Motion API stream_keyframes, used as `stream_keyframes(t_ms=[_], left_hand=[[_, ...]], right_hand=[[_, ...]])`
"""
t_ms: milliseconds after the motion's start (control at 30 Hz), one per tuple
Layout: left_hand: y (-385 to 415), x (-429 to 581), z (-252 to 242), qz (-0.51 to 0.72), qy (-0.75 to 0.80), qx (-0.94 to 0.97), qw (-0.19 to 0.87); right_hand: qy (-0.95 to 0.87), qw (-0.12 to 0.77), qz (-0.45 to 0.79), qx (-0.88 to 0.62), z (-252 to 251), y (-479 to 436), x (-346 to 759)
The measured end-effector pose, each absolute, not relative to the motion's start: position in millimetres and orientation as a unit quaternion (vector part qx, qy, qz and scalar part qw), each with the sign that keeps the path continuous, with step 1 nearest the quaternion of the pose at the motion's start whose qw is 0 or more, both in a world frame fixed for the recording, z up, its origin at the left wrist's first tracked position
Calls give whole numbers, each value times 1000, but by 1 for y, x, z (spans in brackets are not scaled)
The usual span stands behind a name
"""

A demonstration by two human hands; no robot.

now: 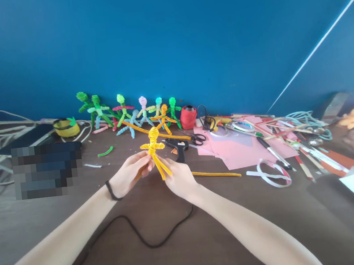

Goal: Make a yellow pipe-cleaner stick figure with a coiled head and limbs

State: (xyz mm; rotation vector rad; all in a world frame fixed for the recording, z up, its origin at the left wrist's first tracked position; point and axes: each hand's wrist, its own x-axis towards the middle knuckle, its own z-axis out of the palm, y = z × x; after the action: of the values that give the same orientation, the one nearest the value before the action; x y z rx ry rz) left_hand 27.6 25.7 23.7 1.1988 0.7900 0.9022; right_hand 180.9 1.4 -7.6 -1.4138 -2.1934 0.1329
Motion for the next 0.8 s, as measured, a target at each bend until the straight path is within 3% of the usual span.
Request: stream_keyframes(t_ms=[233,800], left_hand=[[33,20,22,375,375,521,669],[38,22,12,431,337,393,739]], right_hand=[[-803,306,133,-494,-2,6,189],[-818,270,123,-492,-4,8,187]])
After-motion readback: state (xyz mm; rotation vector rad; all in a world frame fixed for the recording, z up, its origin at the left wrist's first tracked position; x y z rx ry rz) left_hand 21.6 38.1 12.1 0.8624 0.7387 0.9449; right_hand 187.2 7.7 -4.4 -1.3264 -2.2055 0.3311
